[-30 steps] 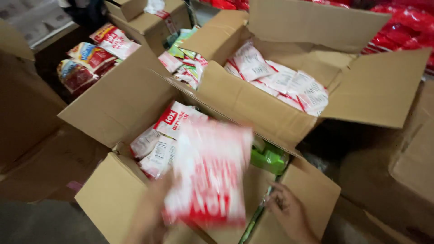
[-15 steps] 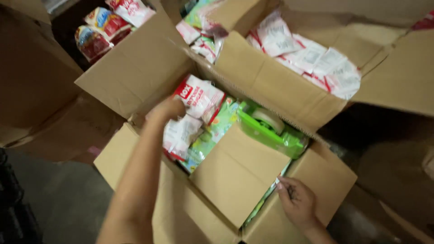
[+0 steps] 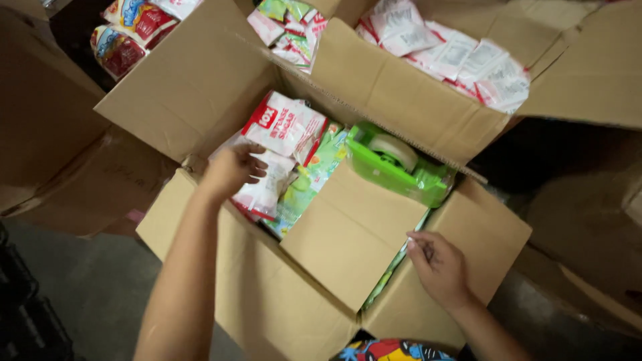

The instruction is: Organizing and packing various product pouches into cardboard boxes in a warehouse or backroom environment.

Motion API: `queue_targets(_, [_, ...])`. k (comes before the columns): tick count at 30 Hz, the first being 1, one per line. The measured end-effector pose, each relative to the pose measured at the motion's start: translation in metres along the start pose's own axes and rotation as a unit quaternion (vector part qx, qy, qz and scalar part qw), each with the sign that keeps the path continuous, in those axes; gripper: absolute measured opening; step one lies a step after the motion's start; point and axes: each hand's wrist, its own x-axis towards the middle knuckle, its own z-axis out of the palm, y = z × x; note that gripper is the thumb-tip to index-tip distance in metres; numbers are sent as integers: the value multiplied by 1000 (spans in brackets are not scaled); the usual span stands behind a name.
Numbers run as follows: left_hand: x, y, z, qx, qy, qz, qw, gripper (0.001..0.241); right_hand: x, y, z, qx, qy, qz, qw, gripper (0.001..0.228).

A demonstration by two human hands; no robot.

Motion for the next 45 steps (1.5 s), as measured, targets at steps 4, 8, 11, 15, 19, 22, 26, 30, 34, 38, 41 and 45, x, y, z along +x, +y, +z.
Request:
queue_targets(4, [-16, 6, 11, -49, -11, -27, 998, 39, 9, -53, 20, -76, 8, -22, 997, 16])
queue_targets(8, [-9, -8, 63, 360, 20, -54, 931, 34, 12, -72, 24, -239, 8, -124, 963, 11])
queue_targets(11, [23, -58, 97, 375, 24, -91, 922, 39, 11, -69, 20, -269, 7, -164, 949, 11])
queue_targets(15, [55, -87, 94, 396, 3, 2, 918, 35, 7, -64, 11, -240, -3, -179, 954, 10])
queue_targets(19, [-50, 30, 11, 37, -31, -56, 997, 31, 5, -49, 20, -93, -24, -42, 994, 16])
queue_targets(22, [-86, -1, 34, -410, -153, -44, 898, 27, 6, -61, 31, 133, -102, 113, 979, 39])
queue_targets(26, [-103, 31, 73, -200, -252, 81, 943, 39, -2, -37, 33, 459, -203, 138, 854, 36])
queue_targets(30, [21, -104, 125, 80, -48, 21, 995, 58, 0, -63, 5, 233, -134, 235, 934, 35])
queue_targets(34, [87, -101, 104, 277, 76, -36, 957, 52, -7, -48, -25, 80, -120, 255, 956, 35])
queue_targets(38, [131, -130, 102, 299, 191, -62, 933, 44, -18, -9, -53, 81, -15, 326, 942, 36])
queue_targets(41, [139, -133, 96, 338, 225, -13, 914, 33, -33, 4, -65, 125, 28, 355, 926, 37])
queue_targets(45, [82, -27, 42, 276, 317, 51, 906, 28, -32, -28, -57, 242, -3, 339, 909, 41])
